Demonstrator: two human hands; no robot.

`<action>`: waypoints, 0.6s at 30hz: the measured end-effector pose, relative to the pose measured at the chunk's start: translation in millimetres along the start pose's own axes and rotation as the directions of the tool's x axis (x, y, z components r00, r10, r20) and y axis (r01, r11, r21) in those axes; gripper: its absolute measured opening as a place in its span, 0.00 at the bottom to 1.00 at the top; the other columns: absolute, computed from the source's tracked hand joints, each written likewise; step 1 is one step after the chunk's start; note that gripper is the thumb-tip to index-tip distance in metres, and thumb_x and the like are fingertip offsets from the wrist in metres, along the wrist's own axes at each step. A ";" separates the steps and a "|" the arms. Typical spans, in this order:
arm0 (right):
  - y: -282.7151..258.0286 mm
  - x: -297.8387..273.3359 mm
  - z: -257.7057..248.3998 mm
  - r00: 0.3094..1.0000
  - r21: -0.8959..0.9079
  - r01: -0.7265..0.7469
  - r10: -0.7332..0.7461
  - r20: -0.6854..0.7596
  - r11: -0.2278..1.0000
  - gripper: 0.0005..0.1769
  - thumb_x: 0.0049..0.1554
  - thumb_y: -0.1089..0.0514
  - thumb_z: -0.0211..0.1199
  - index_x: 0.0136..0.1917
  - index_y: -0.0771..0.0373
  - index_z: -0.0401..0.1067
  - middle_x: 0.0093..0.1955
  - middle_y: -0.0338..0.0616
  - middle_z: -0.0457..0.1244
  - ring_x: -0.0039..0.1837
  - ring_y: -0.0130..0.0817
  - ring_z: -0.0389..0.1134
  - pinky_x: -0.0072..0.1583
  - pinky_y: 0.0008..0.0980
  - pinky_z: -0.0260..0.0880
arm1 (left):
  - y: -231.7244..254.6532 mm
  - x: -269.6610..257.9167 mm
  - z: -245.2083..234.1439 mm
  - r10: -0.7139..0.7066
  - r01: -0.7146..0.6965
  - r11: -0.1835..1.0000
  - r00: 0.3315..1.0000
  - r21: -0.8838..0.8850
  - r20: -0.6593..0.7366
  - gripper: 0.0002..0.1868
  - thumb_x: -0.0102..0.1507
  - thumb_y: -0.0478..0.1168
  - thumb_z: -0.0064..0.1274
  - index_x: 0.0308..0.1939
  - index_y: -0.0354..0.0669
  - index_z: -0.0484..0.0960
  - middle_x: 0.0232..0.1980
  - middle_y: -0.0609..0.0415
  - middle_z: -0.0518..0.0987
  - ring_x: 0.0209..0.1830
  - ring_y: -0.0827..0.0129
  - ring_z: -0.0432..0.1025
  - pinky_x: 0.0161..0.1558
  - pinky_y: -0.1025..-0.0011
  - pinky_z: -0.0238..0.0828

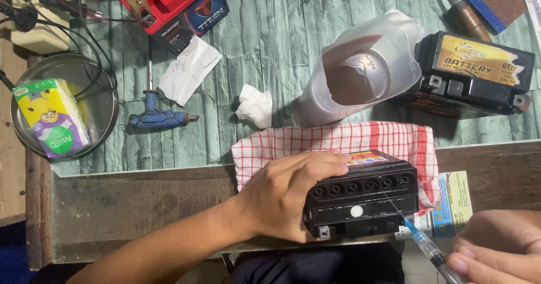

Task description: Using a syringe to fill the individual cells of a lead-acid battery with liquid.

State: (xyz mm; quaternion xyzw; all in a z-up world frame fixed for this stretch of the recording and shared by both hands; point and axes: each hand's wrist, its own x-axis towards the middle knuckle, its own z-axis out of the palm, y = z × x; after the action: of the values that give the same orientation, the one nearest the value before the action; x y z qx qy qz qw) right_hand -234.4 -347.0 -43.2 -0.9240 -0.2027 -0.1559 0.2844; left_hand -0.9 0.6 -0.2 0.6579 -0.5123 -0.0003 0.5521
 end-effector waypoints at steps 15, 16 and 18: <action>-45.0 25.2 -9.2 0.497 0.182 -0.864 0.854 0.155 0.470 0.22 0.31 0.80 0.76 0.42 0.75 0.85 0.41 0.48 0.81 0.43 0.18 0.81 0.58 0.08 0.74 | -0.6 0.8 0.6 0.018 -0.018 1.000 1.000 -0.005 -0.005 0.30 0.65 0.50 0.55 0.55 0.23 0.67 0.52 0.33 0.78 0.53 0.40 0.80 0.59 0.53 0.82; -46.2 24.3 -12.4 0.259 0.261 -0.945 0.937 0.234 0.197 0.23 0.35 0.86 0.73 0.47 0.84 0.87 0.43 0.59 0.84 0.45 0.32 0.83 0.61 0.17 0.74 | -0.4 0.6 0.7 0.013 -0.013 1.000 1.000 0.002 -0.004 0.30 0.65 0.51 0.55 0.55 0.24 0.67 0.52 0.33 0.78 0.54 0.40 0.80 0.59 0.53 0.83; -41.9 17.7 -9.3 0.385 0.231 -0.913 0.896 0.222 0.335 0.23 0.30 0.82 0.78 0.42 0.79 0.88 0.41 0.51 0.85 0.43 0.23 0.84 0.58 0.12 0.76 | 0.1 0.3 0.3 0.011 -0.011 1.000 1.000 0.008 -0.004 0.29 0.65 0.49 0.55 0.55 0.24 0.67 0.52 0.34 0.78 0.53 0.41 0.80 0.58 0.54 0.83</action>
State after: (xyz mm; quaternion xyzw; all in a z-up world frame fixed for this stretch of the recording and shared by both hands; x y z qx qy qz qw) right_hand -240.0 -315.8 -9.3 -0.8257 0.3134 0.0881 0.4607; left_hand -1.0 0.2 0.0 0.6571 -0.5148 0.0061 0.5507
